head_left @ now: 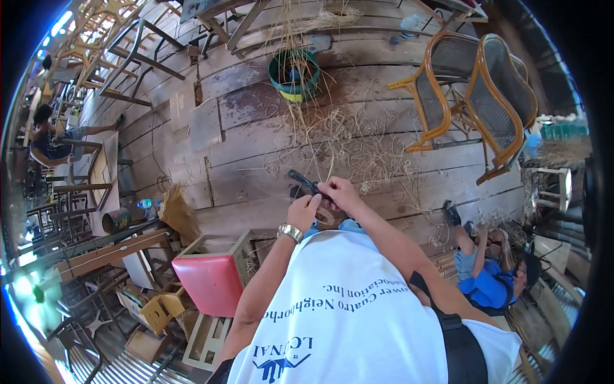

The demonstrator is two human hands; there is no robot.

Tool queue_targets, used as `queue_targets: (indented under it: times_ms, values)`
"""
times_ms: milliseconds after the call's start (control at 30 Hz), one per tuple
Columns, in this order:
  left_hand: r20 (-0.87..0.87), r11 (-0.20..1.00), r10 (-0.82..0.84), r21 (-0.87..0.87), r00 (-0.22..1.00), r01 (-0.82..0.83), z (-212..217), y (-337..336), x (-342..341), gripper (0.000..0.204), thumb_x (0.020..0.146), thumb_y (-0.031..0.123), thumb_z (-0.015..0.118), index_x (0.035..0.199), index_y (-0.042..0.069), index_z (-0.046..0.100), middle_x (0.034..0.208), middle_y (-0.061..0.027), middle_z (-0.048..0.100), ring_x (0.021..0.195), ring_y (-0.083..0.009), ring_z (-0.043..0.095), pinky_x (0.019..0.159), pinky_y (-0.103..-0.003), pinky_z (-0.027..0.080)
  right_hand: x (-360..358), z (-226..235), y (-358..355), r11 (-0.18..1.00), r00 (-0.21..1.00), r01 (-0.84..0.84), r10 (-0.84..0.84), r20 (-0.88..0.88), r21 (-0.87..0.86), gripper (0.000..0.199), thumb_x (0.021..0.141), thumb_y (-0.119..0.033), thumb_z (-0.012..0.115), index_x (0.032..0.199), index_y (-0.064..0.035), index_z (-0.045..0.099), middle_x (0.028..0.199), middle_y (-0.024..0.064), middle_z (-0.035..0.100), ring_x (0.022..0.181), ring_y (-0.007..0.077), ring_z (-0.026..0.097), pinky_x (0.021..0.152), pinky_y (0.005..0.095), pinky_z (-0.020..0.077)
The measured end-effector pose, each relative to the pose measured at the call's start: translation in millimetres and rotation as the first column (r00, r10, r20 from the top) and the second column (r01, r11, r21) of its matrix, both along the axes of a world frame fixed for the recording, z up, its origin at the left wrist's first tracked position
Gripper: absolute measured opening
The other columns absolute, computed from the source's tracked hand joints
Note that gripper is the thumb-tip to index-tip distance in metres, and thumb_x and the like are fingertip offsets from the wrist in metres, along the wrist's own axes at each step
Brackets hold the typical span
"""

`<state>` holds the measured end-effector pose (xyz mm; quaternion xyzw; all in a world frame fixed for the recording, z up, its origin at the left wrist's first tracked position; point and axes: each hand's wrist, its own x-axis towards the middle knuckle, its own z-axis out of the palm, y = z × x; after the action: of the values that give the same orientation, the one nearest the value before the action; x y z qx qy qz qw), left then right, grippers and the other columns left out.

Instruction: Trimming and preparing bundles of natural plant fibers using scissors for furniture manufacturing.

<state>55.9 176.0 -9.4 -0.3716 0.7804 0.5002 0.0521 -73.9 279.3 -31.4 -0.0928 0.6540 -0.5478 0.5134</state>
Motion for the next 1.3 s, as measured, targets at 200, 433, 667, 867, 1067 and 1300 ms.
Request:
queue_targets:
  times_ms: [200,433,667,867,1067,1300]
  values:
    - [-0.051,0.999,-0.026,-0.038,0.998,0.024,51,1,81,0.035,0.095,0.031,0.056,0.080,0.000,0.055,0.067,-0.0195,0.053,0.058,-0.0263,0.050,0.056,-0.038,0.041,-88,-15,33,0.981,0.987,0.158,-0.161,0.009,0.114,0.022,0.090,-0.025,0.067,0.082,-0.0054,0.060,0.058,0.0055,0.058,0.039,0.0084,0.048,0.033,0.0232,0.0341]
    - [0.327,0.989,-0.050,-0.114,0.944,0.092,60,-25,295,0.027,0.092,0.029,0.060,0.088,0.003,0.063,0.070,-0.0172,0.062,0.066,-0.0320,0.062,0.062,-0.039,0.048,-169,-18,78,0.938,0.942,0.335,-0.335,-0.016,0.091,0.024,0.093,-0.027,0.063,0.081,-0.0071,0.057,0.059,0.0043,0.057,0.039,0.0076,0.047,0.032,0.0228,0.0330]
    - [0.145,0.920,0.173,0.329,0.974,-0.212,24,-38,109,0.052,0.092,0.036,0.061,0.130,0.003,0.053,0.112,-0.0165,0.065,0.090,-0.0181,0.064,0.070,-0.030,0.051,-53,4,33,0.996,0.993,0.082,-0.079,0.085,-0.038,0.019,0.094,-0.024,0.063,0.085,-0.0074,0.057,0.063,0.0030,0.060,0.046,0.0067,0.051,0.040,0.0209,0.0382]
    - [0.096,0.926,-0.010,0.376,0.995,-0.027,15,-9,-18,0.043,0.097,0.041,0.052,0.087,0.002,0.065,0.066,0.0010,0.058,0.055,-0.0076,0.049,0.050,-0.023,0.038,-15,7,7,0.992,0.999,0.035,-0.036,-0.009,-0.125,0.020,0.092,-0.022,0.065,0.085,-0.0046,0.059,0.062,0.0021,0.060,0.046,0.0073,0.053,0.040,0.0220,0.0400]
    - [-0.133,0.994,-0.106,-0.042,0.985,0.101,43,-6,29,0.040,0.094,0.035,0.056,0.072,0.001,0.061,0.061,-0.0107,0.057,0.056,-0.0164,0.051,0.055,-0.035,0.041,-98,-16,44,0.948,0.942,0.316,-0.309,-0.129,0.032,0.025,0.088,-0.025,0.068,0.076,-0.0053,0.059,0.055,0.0048,0.057,0.039,0.0099,0.051,0.036,0.0241,0.0377]
    - [0.405,0.990,-0.076,-0.079,0.911,0.117,2,-60,236,0.040,0.094,0.041,0.055,0.089,0.004,0.067,0.074,-0.0144,0.065,0.064,-0.0255,0.059,0.061,-0.036,0.045,-146,-5,69,0.931,0.924,0.360,-0.348,-0.159,0.054,0.025,0.090,-0.025,0.066,0.078,-0.0049,0.058,0.057,0.0050,0.058,0.039,0.0087,0.049,0.036,0.0231,0.0357]
